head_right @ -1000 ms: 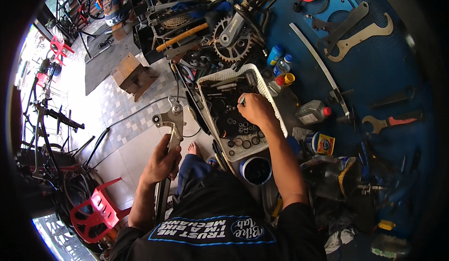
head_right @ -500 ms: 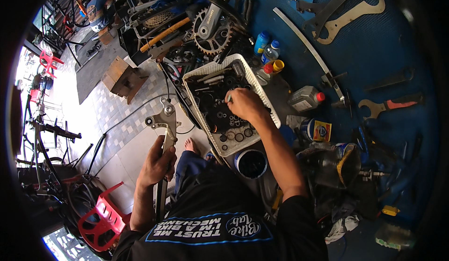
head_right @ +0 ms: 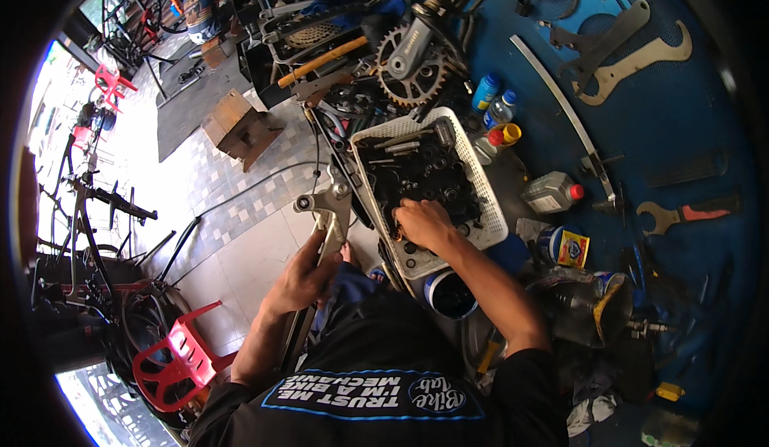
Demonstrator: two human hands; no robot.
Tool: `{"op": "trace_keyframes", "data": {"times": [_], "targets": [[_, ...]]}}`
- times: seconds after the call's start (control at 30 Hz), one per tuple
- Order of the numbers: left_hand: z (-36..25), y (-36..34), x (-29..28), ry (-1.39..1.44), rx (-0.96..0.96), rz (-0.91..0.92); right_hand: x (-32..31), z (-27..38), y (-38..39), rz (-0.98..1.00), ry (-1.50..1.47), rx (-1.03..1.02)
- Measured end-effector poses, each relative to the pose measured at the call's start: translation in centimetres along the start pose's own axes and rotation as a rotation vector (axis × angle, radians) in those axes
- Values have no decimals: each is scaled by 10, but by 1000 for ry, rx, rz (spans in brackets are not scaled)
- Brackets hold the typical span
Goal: The person applies lubricant to small bicycle parts from a basket, then picks up a bicycle fork and applies lubricant to its pivot points. The person handles the fork and parts one at a time, repeatedly applying lubricant to different areas.
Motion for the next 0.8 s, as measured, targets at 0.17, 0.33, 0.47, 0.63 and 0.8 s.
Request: {"op": "trace_keyframes", "data": {"times": [0.17, 0.33, 0.47, 0.63, 0.8], "targets": [[-5, -1, 1, -85, 18, 23, -16, -5, -1, -182, -49, 28], [-6, -1, 8, -88, 33, 23, -100, 70, 20, -614, -340, -199], [-12, -4, 14, -144, 88, 19, -103, 114, 24, -791, -380, -499], [-15, -4, 17, -171, 152, 23, -88, 118, 15, -797, -143, -571], [-3, -7, 20, -176, 187, 14, -83, 116, 16, -736, -64, -568]]}}
Point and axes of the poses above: each hand's wrist, its own y-axis away from the middle knuckle, its own x-axis out of the palm, z = x × y, the point moved 2 cm from there along -y, towards the middle knuckle, and after that the axes turned 7 degrees about -y, right-handed, at the moved point
